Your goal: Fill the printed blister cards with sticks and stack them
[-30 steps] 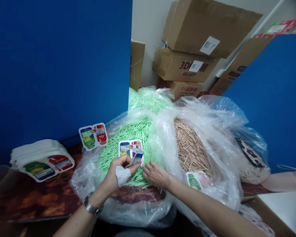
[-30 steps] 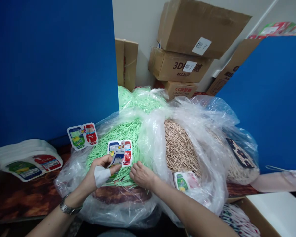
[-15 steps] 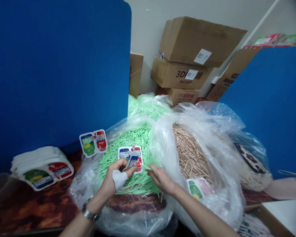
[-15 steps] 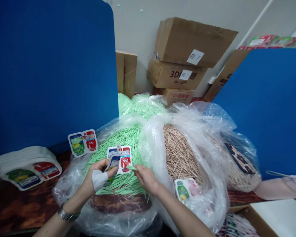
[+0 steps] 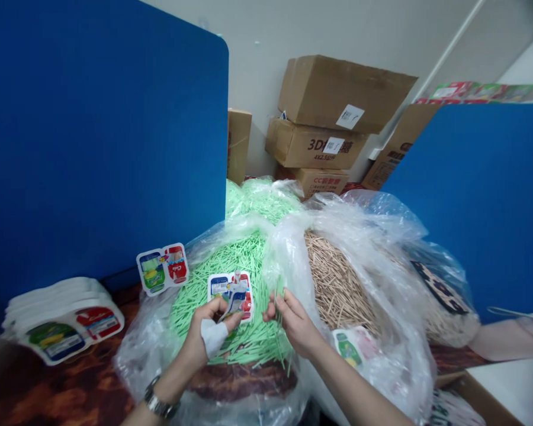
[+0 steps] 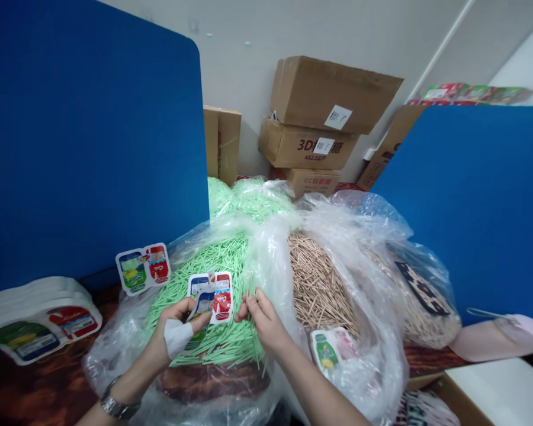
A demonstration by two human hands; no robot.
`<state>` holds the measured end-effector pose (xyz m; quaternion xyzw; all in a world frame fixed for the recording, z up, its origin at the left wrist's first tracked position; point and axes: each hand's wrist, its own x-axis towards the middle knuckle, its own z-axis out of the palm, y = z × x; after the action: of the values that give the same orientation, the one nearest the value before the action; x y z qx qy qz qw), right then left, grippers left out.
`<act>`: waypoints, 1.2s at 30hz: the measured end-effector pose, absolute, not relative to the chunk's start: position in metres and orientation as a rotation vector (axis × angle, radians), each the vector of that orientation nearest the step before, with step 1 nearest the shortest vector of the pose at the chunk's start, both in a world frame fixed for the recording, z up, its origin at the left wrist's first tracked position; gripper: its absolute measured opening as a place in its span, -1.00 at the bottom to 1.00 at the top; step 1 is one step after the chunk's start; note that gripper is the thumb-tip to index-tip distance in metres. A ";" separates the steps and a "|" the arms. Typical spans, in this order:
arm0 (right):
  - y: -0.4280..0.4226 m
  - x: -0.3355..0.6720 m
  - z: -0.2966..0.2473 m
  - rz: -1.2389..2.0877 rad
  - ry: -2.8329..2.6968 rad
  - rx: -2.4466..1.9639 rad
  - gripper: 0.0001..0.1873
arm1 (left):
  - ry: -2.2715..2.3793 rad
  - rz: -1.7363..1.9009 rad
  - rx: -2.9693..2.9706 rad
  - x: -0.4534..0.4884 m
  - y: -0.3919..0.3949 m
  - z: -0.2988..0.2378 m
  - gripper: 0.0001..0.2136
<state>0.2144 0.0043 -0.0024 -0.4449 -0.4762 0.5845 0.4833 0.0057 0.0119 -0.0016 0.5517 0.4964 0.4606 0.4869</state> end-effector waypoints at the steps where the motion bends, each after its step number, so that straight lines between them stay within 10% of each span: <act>1: 0.005 0.212 0.000 1.464 -1.049 -1.034 -0.60 | 1.210 1.126 1.339 0.007 0.011 -0.005 -0.64; 10: 0.004 0.218 0.014 1.373 -1.345 -1.164 -0.64 | 1.230 1.135 1.360 0.009 0.003 -0.008 -0.67; 17: -0.019 0.235 -0.034 0.527 -2.326 -1.850 -0.83 | 1.250 1.109 1.347 -0.003 0.002 -0.021 -0.67; 24: -0.021 0.240 -0.046 -0.225 -3.001 -1.606 -0.76 | 1.195 1.126 1.324 0.002 0.000 -0.023 -0.68; 36: -0.009 0.270 -0.056 -0.276 -3.098 -1.459 -0.87 | 1.212 1.121 1.300 0.001 -0.001 -0.022 -0.67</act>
<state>0.2703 -0.0091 -0.0556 -0.4201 -0.8920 -0.0794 -0.1465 0.0011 -0.0014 -0.0223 0.5367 0.5004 0.4631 0.4971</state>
